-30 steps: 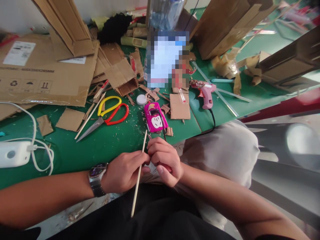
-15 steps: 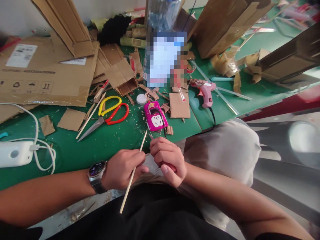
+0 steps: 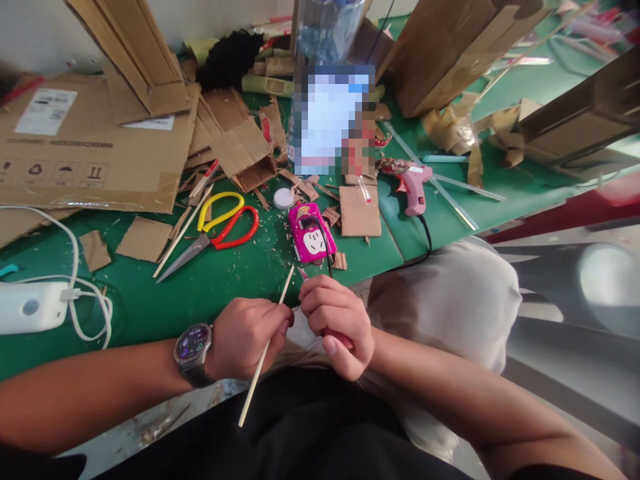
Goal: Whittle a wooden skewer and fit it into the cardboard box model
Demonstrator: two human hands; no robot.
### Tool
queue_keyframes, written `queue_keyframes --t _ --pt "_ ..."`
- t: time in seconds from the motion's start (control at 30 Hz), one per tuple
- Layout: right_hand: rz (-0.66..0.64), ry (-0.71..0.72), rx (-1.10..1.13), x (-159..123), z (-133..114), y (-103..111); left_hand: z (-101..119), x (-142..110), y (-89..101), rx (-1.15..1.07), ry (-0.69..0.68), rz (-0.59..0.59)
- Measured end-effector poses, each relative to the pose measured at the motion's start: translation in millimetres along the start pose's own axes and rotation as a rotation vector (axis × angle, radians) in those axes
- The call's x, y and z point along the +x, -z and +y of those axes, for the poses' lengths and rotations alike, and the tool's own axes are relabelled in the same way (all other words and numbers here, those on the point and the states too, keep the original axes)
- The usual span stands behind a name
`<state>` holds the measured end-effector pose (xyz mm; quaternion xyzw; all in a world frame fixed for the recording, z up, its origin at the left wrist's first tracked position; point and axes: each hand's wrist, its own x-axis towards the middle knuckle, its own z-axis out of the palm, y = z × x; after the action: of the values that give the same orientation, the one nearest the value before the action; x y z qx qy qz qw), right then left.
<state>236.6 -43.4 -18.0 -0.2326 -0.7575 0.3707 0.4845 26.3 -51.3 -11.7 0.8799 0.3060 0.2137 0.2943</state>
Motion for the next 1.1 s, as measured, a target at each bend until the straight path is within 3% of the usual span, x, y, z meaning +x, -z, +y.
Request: queue_keyframes --t 0.47,0.7,1.1 --pt "-0.028 0.023 0.022 -1.4 3.2 -9.1 -0.7 -0.3 1.4 0.03 -0.012 -0.05" --pt "-0.01 -0.043 -0.02 -2.1 9.6 -9.9 -0.9 -2.0 -1.0 0.024 -0.013 -0.057" --pt "0.017 -0.074 0.083 2.3 -3.3 -12.1 -2.1 -1.3 0.4 0.058 -0.03 -0.084"
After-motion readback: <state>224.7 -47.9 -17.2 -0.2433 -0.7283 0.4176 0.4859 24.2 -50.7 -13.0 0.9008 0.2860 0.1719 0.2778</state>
